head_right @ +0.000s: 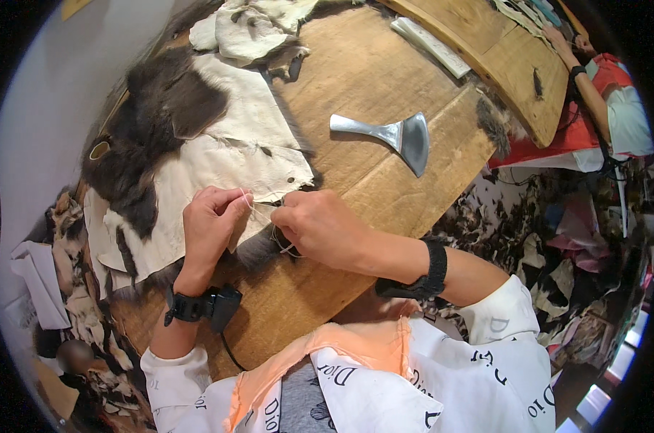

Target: Cutting and assembling pieces of fur and leather using a template and handheld blade.

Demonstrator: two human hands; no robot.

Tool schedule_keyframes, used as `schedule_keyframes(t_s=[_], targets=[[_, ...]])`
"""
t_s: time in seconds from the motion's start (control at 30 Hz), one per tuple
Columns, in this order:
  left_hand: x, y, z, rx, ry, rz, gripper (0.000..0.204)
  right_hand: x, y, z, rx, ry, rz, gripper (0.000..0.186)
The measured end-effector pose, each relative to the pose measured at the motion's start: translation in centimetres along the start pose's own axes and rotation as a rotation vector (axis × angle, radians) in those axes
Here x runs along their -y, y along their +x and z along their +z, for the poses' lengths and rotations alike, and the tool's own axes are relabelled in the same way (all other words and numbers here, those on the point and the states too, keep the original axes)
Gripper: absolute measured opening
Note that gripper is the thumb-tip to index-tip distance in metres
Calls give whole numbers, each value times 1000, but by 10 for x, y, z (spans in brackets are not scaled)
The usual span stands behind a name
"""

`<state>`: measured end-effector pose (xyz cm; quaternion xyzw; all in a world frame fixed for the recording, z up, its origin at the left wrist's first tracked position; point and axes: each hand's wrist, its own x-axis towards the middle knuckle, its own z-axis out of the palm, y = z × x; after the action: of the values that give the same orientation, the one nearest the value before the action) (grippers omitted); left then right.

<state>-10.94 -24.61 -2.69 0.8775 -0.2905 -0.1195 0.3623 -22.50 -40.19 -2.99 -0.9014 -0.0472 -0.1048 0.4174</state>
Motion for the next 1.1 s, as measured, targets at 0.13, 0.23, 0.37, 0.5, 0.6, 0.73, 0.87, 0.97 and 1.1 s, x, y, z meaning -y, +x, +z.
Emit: schedule_keyframes(t_s=[0.13, 0.23, 0.37, 0.5, 0.6, 0.73, 0.87, 0.97, 1.1], targets=[[-3, 4, 3, 90, 76, -9, 16, -2, -6, -11, 9, -79, -24, 5], [1, 4, 6, 120, 118, 0, 16, 16, -8, -33, 135, 17, -108, 4], [6, 2, 6, 103, 166, 16, 16, 28, -2, -48, 439, 433, -284, 7], [6, 2, 0, 94, 58, -3, 15, 28, 7, -44, 330, 340, -281, 10], [-8, 1, -12, -117, -189, -95, 17, 23, 11, -41, 349, 372, -305, 9], [6, -4, -19, -58, 0, 98, 21, 14, 12, -31, 313, 204, -277, 7], [6, -2, -11, 95, 112, 139, 14, -11, 16, -10, 234, 37, -211, 5], [6, -2, -10, 90, 138, 133, 10, -20, 17, 2, 257, 40, -190, 4], [10, 2, -7, 78, 150, 81, 8, -19, 19, 7, 269, 70, -190, 4]])
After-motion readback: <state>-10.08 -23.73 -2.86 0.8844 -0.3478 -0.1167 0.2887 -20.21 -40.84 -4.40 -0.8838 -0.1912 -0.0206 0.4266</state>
